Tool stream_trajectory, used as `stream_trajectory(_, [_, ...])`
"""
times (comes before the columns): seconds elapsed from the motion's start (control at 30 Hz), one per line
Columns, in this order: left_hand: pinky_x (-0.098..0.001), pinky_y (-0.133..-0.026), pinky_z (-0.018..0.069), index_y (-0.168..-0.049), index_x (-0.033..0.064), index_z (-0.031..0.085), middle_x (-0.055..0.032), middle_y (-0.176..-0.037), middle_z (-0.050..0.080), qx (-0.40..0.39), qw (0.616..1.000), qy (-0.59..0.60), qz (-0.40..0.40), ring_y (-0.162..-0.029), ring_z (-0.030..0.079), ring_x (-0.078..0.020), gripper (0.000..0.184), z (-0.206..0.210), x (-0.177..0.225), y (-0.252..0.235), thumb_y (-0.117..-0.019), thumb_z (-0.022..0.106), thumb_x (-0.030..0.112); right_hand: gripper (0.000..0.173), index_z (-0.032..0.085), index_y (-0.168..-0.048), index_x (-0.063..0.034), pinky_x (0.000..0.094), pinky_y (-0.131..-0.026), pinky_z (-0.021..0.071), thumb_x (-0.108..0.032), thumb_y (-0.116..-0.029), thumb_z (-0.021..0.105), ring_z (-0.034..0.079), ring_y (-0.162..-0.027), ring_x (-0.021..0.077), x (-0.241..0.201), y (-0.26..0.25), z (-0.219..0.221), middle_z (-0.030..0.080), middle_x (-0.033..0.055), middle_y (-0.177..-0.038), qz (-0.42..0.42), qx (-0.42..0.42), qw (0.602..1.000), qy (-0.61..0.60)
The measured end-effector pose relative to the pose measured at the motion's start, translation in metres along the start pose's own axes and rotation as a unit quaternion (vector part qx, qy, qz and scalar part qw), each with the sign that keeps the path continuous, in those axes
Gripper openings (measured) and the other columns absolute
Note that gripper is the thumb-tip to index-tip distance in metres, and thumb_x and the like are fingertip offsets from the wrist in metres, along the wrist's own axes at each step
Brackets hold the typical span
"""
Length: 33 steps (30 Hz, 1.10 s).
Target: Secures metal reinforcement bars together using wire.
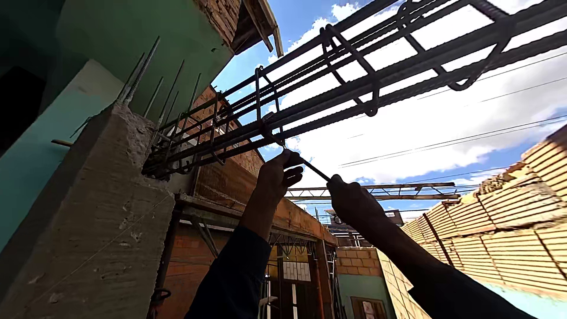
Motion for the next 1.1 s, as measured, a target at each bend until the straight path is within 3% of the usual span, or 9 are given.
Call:
stream_trajectory(0.13, [-0.0199,-0.048,0.0480,-0.103,0.0022,0.066,-0.0069,-0.081,0.070,0.014,1.000,-0.004,-0.010,-0.057,0.061,-0.0087,0.032,0.007,0.006,0.003,-0.1086,0.050,0.028,0.026,0.052,-0.122,-0.0091,0.0481,-0.078,0.0573,-0.030,-0.1101,0.041,0.069,-0.090,0.0296,-0.021,0.021,-0.003,0.064,0.0117,-0.098,-0.092,-0.133,0.986,0.036])
stream_trajectory(0.37, [-0.0192,-0.040,0.0395,-0.101,0.0016,0.067,-0.0057,-0.070,0.067,0.021,0.987,-0.145,-0.067,-0.046,0.054,-0.0067,0.035,0.006,0.031,0.015,-0.1093,0.047,0.029,0.029,0.055,-0.108,-0.0158,0.0445,-0.065,0.0557,-0.037,-0.1096,0.035,0.068,-0.076,0.0253,-0.007,0.043,-0.038,0.060,0.0044,-0.077,-0.188,-0.054,0.971,0.139])
stream_trajectory(0.43, [-0.0232,-0.042,0.0454,-0.092,0.0027,0.069,-0.0054,-0.067,0.068,0.081,0.960,-0.269,0.003,-0.047,0.058,-0.0097,0.041,-0.006,0.039,0.024,-0.1098,0.047,0.032,0.033,0.056,-0.110,-0.0158,0.0459,-0.068,0.0554,-0.039,-0.1099,0.033,0.068,-0.079,0.0269,-0.013,0.045,-0.032,0.061,0.0055,-0.079,-0.162,-0.072,0.979,0.099])
stream_trajectory(0.5, [-0.0293,-0.055,0.0580,-0.089,0.0067,0.071,-0.0035,-0.072,0.073,0.212,0.859,-0.423,0.196,-0.058,0.069,-0.0115,0.038,-0.020,0.046,0.030,-0.1096,0.048,0.029,0.032,0.056,-0.111,-0.0160,0.0459,-0.068,0.0547,-0.039,-0.1099,0.033,0.067,-0.079,0.0270,-0.023,0.049,-0.025,0.061,0.0058,-0.080,-0.138,-0.085,0.985,0.059])
stream_trajectory(0.57, [-0.0422,-0.075,0.0571,-0.101,0.0049,0.073,-0.0096,-0.089,0.073,0.290,0.681,-0.513,0.434,-0.083,0.071,-0.0221,0.022,-0.027,0.052,0.032,-0.1029,0.055,0.017,0.033,0.056,-0.108,-0.0160,0.0448,-0.069,0.0539,-0.040,-0.1105,0.033,0.066,-0.078,0.0253,-0.032,0.052,-0.018,0.061,0.0055,-0.080,-0.127,-0.095,0.987,0.011])
stream_trajectory(0.67, [-0.0507,-0.104,0.0465,-0.128,-0.0008,0.061,-0.0222,-0.125,0.062,0.238,0.525,-0.640,0.508,-0.122,0.058,-0.0397,0.045,-0.038,0.076,0.016,-0.0843,0.062,0.009,0.036,0.056,-0.090,-0.0146,0.0333,-0.054,0.0439,-0.035,-0.1109,0.035,0.052,-0.056,0.0145,-0.034,0.056,-0.007,0.048,0.0001,-0.064,-0.186,-0.049,0.962,-0.194])
stream_trajectory(0.8, [-0.0618,-0.099,0.0475,-0.128,0.0006,0.061,-0.0233,-0.124,0.064,0.119,0.541,-0.780,0.291,-0.120,0.060,-0.0425,0.043,-0.046,0.114,-0.007,-0.0890,0.071,0.016,0.043,0.057,-0.080,-0.0140,0.0283,-0.042,0.0371,-0.037,-0.1084,0.035,0.043,-0.043,0.0102,-0.004,0.050,-0.006,0.043,-0.0025,-0.054,-0.121,0.112,0.896,-0.412])
stream_trajectory(0.9, [-0.0637,-0.096,0.0483,-0.127,0.0010,0.059,-0.0232,-0.128,0.061,0.059,0.571,-0.782,0.245,-0.123,0.057,-0.0432,0.044,-0.048,0.124,-0.014,-0.0886,0.073,0.016,0.044,0.055,-0.084,-0.0106,0.0386,-0.046,0.0370,-0.040,-0.1102,0.037,0.045,-0.047,0.0171,0.018,0.039,0.002,0.042,0.0003,-0.055,-0.047,0.247,0.928,-0.276])
stream_trajectory(1.1, [-0.0632,-0.088,0.0506,-0.118,0.0006,0.063,-0.0233,-0.115,0.065,0.064,0.596,-0.756,0.263,-0.110,0.064,-0.0414,0.032,-0.050,0.123,-0.017,-0.0875,0.069,0.010,0.039,0.049,-0.107,-0.0014,0.0493,-0.047,0.0480,-0.038,-0.1106,0.036,0.059,-0.051,0.0333,0.037,0.018,0.009,0.048,0.0090,-0.057,-0.056,0.311,0.941,-0.120])
Point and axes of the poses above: each hand's wrist, its own y-axis away from the middle knuckle, its own z-axis out of the palm, x = y × z, the point moved 2 cm from there along -y, towards the middle knuckle
